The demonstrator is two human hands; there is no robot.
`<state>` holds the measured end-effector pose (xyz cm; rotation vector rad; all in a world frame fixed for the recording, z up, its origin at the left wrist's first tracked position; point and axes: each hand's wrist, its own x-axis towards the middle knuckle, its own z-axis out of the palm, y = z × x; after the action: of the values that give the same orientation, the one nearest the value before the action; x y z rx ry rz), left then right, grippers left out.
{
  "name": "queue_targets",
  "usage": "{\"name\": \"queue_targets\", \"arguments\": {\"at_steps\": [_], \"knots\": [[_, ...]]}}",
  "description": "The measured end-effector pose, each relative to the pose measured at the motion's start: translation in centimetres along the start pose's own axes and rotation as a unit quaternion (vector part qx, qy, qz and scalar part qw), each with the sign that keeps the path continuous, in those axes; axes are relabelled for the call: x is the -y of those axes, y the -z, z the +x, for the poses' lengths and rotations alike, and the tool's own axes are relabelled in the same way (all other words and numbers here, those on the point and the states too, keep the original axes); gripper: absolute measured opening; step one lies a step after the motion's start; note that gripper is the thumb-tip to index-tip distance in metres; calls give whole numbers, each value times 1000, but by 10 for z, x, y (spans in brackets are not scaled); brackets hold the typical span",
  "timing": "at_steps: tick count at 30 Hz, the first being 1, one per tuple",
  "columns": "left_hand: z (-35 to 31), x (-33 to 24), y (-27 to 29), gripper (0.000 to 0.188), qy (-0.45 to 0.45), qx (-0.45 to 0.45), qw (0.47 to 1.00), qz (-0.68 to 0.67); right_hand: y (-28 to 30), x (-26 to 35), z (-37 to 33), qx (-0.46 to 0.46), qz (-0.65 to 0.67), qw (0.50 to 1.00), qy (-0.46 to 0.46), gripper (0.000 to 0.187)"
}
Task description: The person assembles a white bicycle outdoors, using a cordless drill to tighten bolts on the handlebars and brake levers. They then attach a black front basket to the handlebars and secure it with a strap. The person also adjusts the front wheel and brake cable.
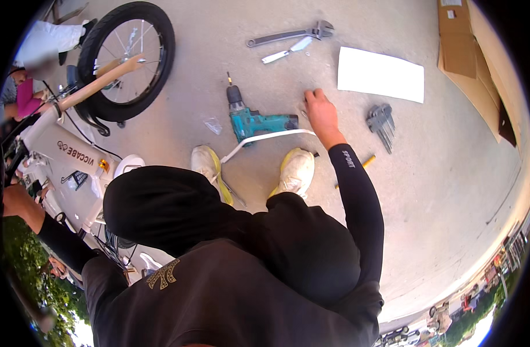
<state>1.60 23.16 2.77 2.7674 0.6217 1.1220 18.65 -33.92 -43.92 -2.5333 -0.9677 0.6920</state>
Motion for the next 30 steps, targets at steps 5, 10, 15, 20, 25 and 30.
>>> {"name": "queue_targets", "arguments": {"at_steps": [5,10,15,20,25,30], "knots": [[-20,-19,-12,44,4,-22,996,-91,15,20,12,15,146,988,-46,22],[-29,-19,-6,48,2,-44,995,-85,126,160,89,138,262,947,127,23],[-34,-15,-11,49,-4,-69,995,-74,67,278,175,81,295,934,185,22],[-26,-5,-9,47,-34,-67,994,-79,-25,328,197,64,542,837,-43,27],[-29,1,-7,44,-40,-99,990,-93,-54,355,190,37,685,724,-74,25],[-28,6,-1,42,-53,-87,991,-81,-57,356,186,26,728,680,-90,28]]}}
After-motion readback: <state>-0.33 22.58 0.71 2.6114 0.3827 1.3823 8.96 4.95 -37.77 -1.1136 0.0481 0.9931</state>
